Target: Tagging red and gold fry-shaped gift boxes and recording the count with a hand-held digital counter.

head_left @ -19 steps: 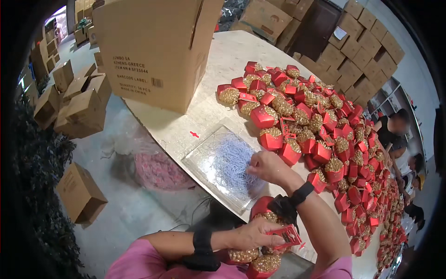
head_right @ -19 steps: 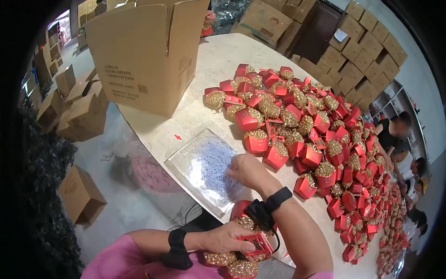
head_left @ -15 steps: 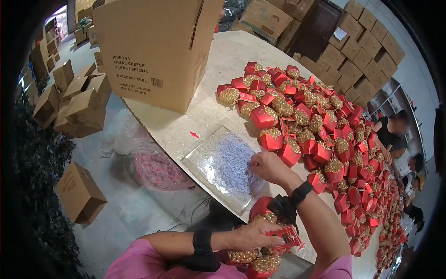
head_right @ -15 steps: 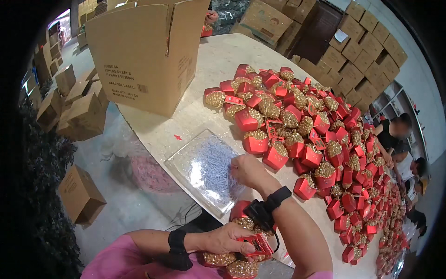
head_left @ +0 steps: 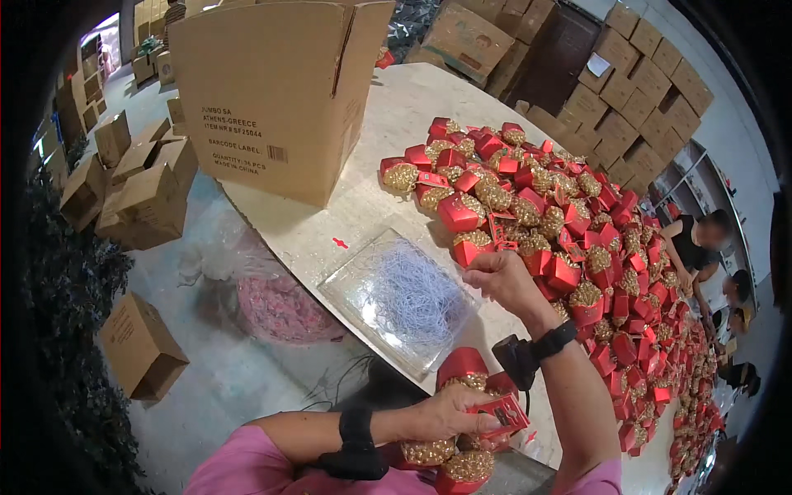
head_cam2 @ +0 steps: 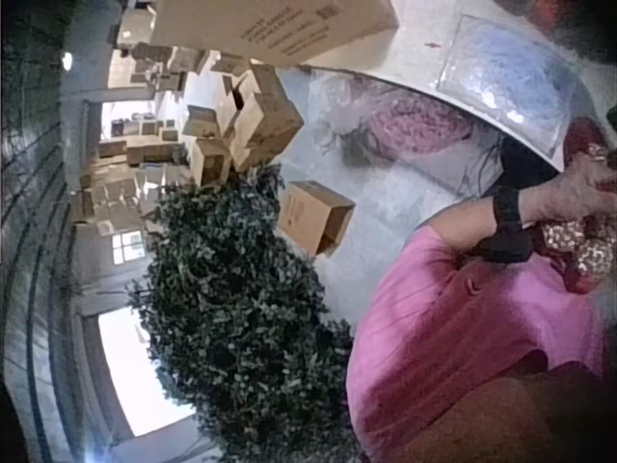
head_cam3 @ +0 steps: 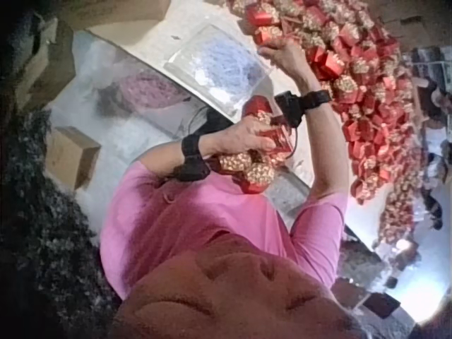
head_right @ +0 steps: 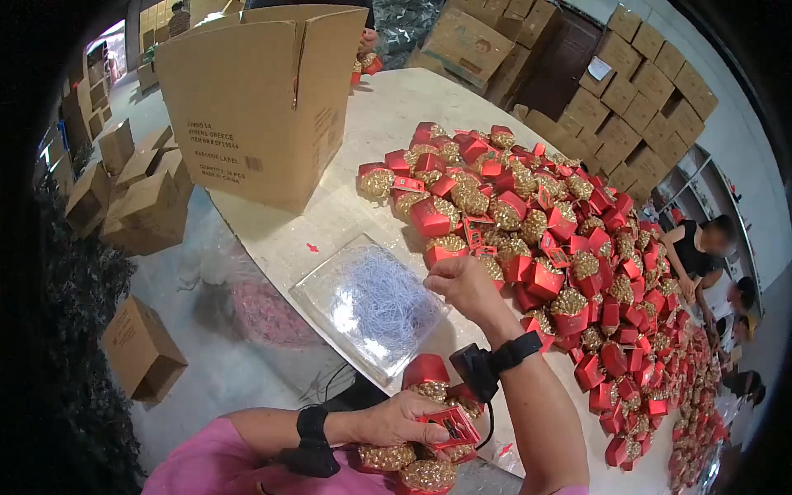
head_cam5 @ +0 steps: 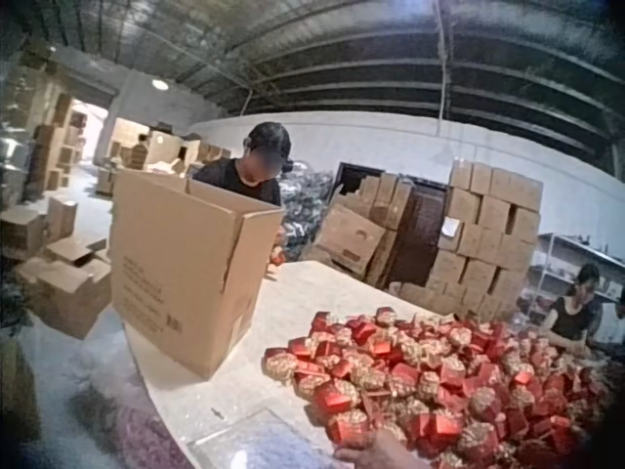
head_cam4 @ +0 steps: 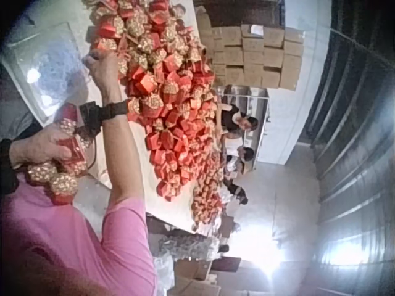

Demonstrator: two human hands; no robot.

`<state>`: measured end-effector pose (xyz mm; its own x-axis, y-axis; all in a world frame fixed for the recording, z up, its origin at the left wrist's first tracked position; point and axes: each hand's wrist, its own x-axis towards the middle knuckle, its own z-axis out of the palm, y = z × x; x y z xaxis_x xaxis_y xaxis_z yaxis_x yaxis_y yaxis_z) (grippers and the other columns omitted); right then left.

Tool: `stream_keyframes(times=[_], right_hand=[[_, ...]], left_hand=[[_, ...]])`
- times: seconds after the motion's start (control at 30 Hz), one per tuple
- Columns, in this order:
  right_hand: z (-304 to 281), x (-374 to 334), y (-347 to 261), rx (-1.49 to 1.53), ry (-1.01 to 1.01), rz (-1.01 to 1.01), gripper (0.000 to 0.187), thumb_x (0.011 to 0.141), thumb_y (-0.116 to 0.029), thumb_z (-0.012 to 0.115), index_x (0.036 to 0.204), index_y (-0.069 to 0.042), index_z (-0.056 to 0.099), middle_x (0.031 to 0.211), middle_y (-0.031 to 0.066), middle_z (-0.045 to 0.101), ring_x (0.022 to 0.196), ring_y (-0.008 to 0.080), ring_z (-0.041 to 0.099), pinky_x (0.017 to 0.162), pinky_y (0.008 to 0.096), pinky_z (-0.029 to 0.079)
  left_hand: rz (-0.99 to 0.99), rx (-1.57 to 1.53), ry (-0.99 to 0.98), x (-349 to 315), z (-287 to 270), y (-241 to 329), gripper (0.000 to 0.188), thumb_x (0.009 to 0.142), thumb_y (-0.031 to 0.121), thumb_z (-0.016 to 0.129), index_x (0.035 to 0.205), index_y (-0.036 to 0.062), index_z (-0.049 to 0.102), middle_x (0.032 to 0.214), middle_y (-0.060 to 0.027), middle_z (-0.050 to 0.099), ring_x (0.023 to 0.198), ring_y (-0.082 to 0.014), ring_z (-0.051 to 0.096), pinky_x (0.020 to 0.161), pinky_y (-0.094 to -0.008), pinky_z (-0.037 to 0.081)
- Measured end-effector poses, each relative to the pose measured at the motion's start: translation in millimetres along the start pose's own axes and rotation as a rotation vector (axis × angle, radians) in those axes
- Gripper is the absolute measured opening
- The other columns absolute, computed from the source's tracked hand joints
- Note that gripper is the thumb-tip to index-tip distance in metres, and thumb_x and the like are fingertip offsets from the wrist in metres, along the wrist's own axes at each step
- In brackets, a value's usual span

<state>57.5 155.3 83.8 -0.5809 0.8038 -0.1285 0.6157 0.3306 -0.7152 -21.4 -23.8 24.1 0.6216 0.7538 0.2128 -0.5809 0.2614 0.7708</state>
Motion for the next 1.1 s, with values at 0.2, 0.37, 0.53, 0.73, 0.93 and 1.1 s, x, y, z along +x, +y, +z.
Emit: stream_keyframes(times=[0.2, 0.37, 0.53, 0.73, 0.93, 1.1], right_hand=[[-0.7, -0.4, -2.1, -0.095, 0.15, -0.083, 0.018, 0.075, -0.015, 0.062, 0.077, 0.003, 0.059, 0.057, 0.0063, 0.053, 0.056, 0.0107, 0.051, 0.054, 0.0278, 0.042], [-6.8, -1.4, -12.2, -0.079, 0.171, -0.119, 0.018, 0.076, -0.014, 0.061, 0.076, 0.004, 0.057, 0.06, 0.0066, 0.054, 0.058, 0.01, 0.051, 0.056, 0.027, 0.042], [-13.1, -5.2, -20.9, 0.25, 0.093, -0.095, 0.012, 0.081, -0.007, 0.056, 0.071, 0.0, 0.055, 0.057, -0.0025, 0.05, 0.051, 0.0041, 0.045, 0.047, 0.0198, 0.037], [-26.0, -7.3, -31.9, 0.279, 0.126, -0.107, 0.013, 0.082, -0.007, 0.054, 0.07, -0.002, 0.054, 0.059, -0.0009, 0.05, 0.05, 0.006, 0.046, 0.047, 0.0202, 0.038], [-46.7, -27.6, -58.5, 0.631, 0.097, -0.046, 0.009, 0.08, -0.009, 0.054, 0.077, -0.003, 0.05, 0.069, 0.0067, 0.058, 0.056, 0.0172, 0.061, 0.044, 0.0253, 0.045], [-65.4, -56.4, -56.7, 0.813, 0.097, -0.029, 0.007, 0.082, -0.01, 0.051, 0.08, -0.004, 0.048, 0.069, 0.0082, 0.057, 0.056, 0.0177, 0.059, 0.044, 0.0258, 0.045]], left_hand=[[-0.045, 0.012, -0.06, 0.9, -7.6, -6.1, 0.035, 0.086, 0.018, 0.054, 0.114, -0.0018, 0.051, 0.093, -0.0063, 0.059, 0.081, -0.0121, 0.058, 0.073, -0.0253, 0.048], [-0.048, 0.063, -0.005, 0.1, -3.3, -2.1, 0.032, 0.086, 0.021, 0.053, 0.109, -0.0018, 0.054, 0.087, -0.0041, 0.059, 0.076, -0.0092, 0.056, 0.069, -0.0239, 0.046], [-0.081, -0.079, 0.005, 1.8, -3.1, -3.1, 0.031, 0.086, 0.022, 0.053, 0.105, -0.0025, 0.055, 0.084, -0.0034, 0.059, 0.073, -0.0069, 0.053, 0.068, -0.0223, 0.044], [-0.071, -0.079, -0.014, 3.9, -4.7, -2.5, 0.029, 0.087, 0.022, 0.053, 0.102, -0.0031, 0.055, 0.082, -0.0033, 0.058, 0.073, -0.0074, 0.054, 0.067, -0.0221, 0.045], [-0.034, -0.084, -0.028, 5.0, -3.1, -2.2, 0.03, 0.086, 0.022, 0.054, 0.103, -0.0032, 0.054, 0.079, -0.0033, 0.056, 0.072, -0.0085, 0.055, 0.065, -0.0221, 0.046], [-0.081, -0.105, 0.071, 7.8, 2.3, -1.5, 0.027, 0.087, 0.017, 0.053, 0.104, -0.0042, 0.053, 0.08, -0.0052, 0.058, 0.071, -0.0106, 0.058, 0.066, -0.0236, 0.047]])
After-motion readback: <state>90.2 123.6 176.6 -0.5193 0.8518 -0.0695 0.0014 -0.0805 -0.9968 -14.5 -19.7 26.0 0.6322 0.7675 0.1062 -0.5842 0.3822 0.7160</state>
